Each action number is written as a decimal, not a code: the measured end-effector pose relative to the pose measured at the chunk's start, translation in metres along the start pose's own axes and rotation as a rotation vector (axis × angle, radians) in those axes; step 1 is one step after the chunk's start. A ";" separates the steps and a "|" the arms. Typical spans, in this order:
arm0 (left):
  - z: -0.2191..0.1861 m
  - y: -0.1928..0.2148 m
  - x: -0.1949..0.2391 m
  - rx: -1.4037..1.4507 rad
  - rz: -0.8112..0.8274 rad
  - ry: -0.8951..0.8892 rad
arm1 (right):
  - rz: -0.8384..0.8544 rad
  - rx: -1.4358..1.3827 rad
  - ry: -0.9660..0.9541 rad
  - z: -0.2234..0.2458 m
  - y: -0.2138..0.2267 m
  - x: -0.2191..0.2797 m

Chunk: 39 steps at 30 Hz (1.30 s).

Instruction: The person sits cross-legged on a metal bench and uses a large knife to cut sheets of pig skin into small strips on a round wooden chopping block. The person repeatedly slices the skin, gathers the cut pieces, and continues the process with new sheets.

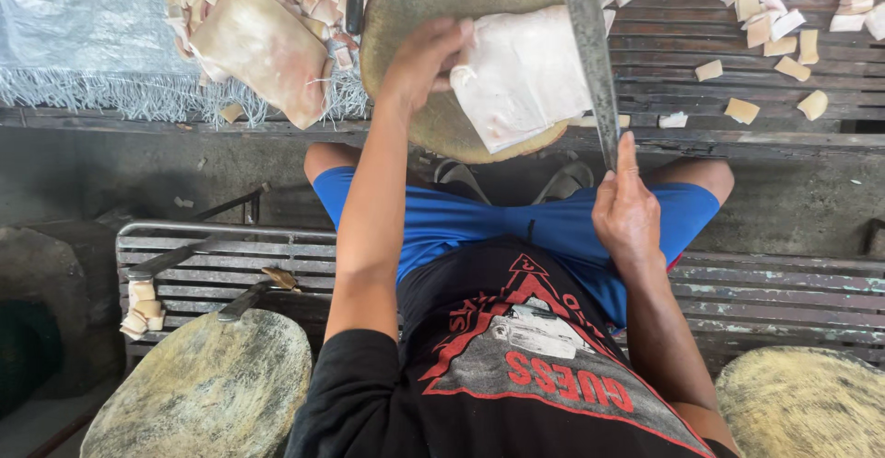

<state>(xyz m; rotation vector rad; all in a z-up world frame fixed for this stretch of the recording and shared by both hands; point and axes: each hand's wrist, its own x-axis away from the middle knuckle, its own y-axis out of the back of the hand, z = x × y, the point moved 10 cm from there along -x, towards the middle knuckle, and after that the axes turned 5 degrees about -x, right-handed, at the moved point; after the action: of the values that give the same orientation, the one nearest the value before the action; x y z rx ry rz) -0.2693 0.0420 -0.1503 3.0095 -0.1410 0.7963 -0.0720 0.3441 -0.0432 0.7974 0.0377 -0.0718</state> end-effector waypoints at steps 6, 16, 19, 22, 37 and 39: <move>0.030 -0.049 0.054 -0.241 -0.302 -0.371 | 0.066 0.011 -0.064 -0.012 -0.013 -0.002; -0.107 -0.124 0.028 -0.079 -0.068 -0.689 | -0.097 -0.202 -0.019 -0.038 0.017 -0.010; -0.132 -0.138 0.036 -0.273 -0.020 -0.596 | -0.137 -0.388 -0.099 -0.048 0.030 -0.007; -0.128 -0.094 0.051 -0.322 -0.074 -0.634 | -0.136 -0.415 -0.132 -0.048 0.036 0.001; 0.035 -0.032 0.076 -0.287 -0.337 -0.510 | 0.074 0.102 0.014 -0.010 -0.014 0.025; 0.044 -0.035 0.071 -0.155 -0.318 -0.462 | 0.135 0.191 -0.016 -0.017 -0.023 0.028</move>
<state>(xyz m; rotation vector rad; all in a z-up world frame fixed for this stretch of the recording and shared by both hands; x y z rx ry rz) -0.1826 0.0690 -0.1530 2.8985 0.2506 0.0574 -0.0461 0.3390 -0.0731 0.9877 -0.0385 0.0474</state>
